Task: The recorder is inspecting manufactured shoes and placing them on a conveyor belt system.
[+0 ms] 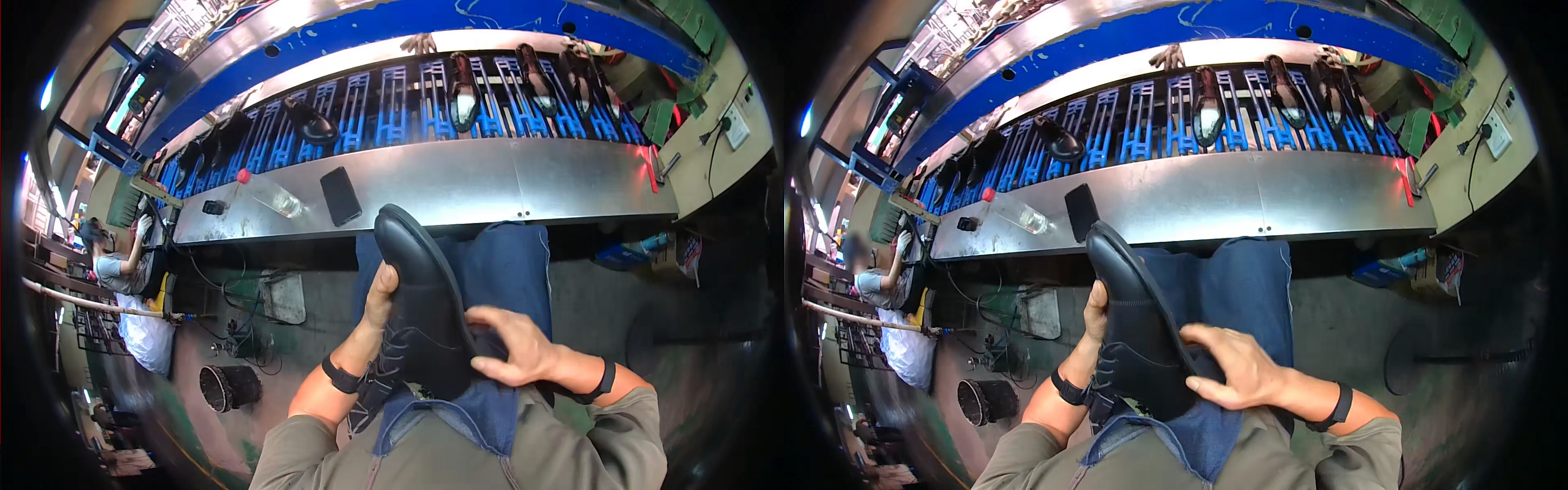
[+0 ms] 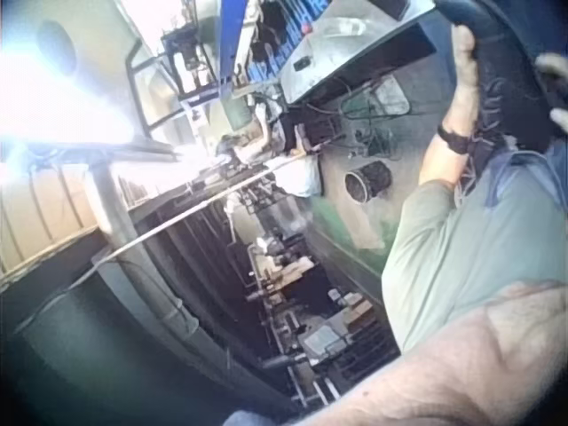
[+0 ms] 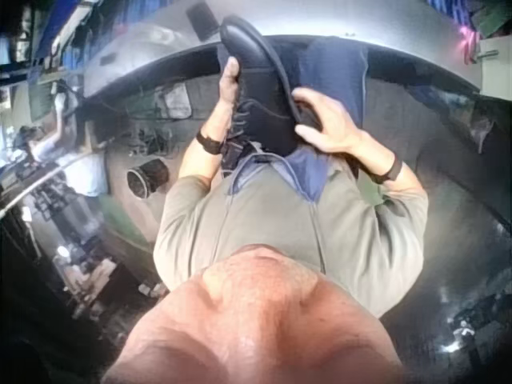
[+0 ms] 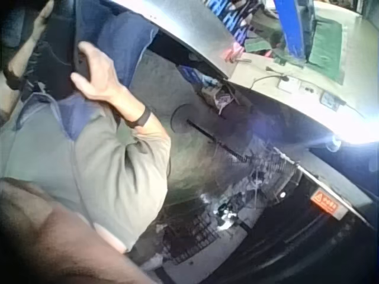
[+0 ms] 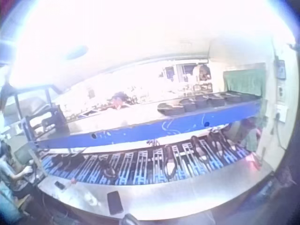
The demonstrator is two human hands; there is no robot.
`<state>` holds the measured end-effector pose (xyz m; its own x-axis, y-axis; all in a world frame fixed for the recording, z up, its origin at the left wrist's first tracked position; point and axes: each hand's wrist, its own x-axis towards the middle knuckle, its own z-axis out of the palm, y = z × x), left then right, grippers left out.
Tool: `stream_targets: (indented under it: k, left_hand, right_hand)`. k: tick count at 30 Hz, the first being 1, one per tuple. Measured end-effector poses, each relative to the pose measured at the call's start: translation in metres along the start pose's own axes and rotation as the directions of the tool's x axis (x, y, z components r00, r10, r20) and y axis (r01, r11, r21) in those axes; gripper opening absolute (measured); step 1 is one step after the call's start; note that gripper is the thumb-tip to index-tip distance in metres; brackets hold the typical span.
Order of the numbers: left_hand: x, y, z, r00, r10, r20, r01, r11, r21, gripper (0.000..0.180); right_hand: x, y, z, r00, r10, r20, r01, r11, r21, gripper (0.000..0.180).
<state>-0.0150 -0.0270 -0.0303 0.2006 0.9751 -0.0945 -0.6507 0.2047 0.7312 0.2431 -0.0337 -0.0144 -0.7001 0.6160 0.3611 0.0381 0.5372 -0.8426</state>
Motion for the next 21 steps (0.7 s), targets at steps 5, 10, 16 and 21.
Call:
stream_targets:
  k: [5,10,16,21]
  left_hand:
    - [-0.008,0.006,0.031,0.995,0.051,0.081,-0.065,0.981,0.185,0.099]
    - [-0.010,0.023,0.052,0.916,0.374,0.147,-0.390,0.738,0.550,0.110]
    - [-0.008,0.044,0.060,0.920,0.379,0.102,-0.316,0.561,0.765,0.101]
    - [-0.009,0.041,0.058,0.916,0.401,-0.023,-0.263,0.642,0.720,0.084]
  right_hand:
    - [0.083,-0.033,-0.031,0.986,0.038,-0.160,-0.056,0.992,-0.111,0.058]
    - [0.106,-0.037,-0.029,0.969,-0.162,-0.189,0.115,0.964,-0.238,0.049]
    - [0.118,-0.031,-0.032,0.973,-0.205,-0.109,0.177,0.959,-0.221,0.031]
    - [0.130,-0.007,-0.030,0.943,-0.310,-0.120,0.309,0.951,-0.026,0.023]
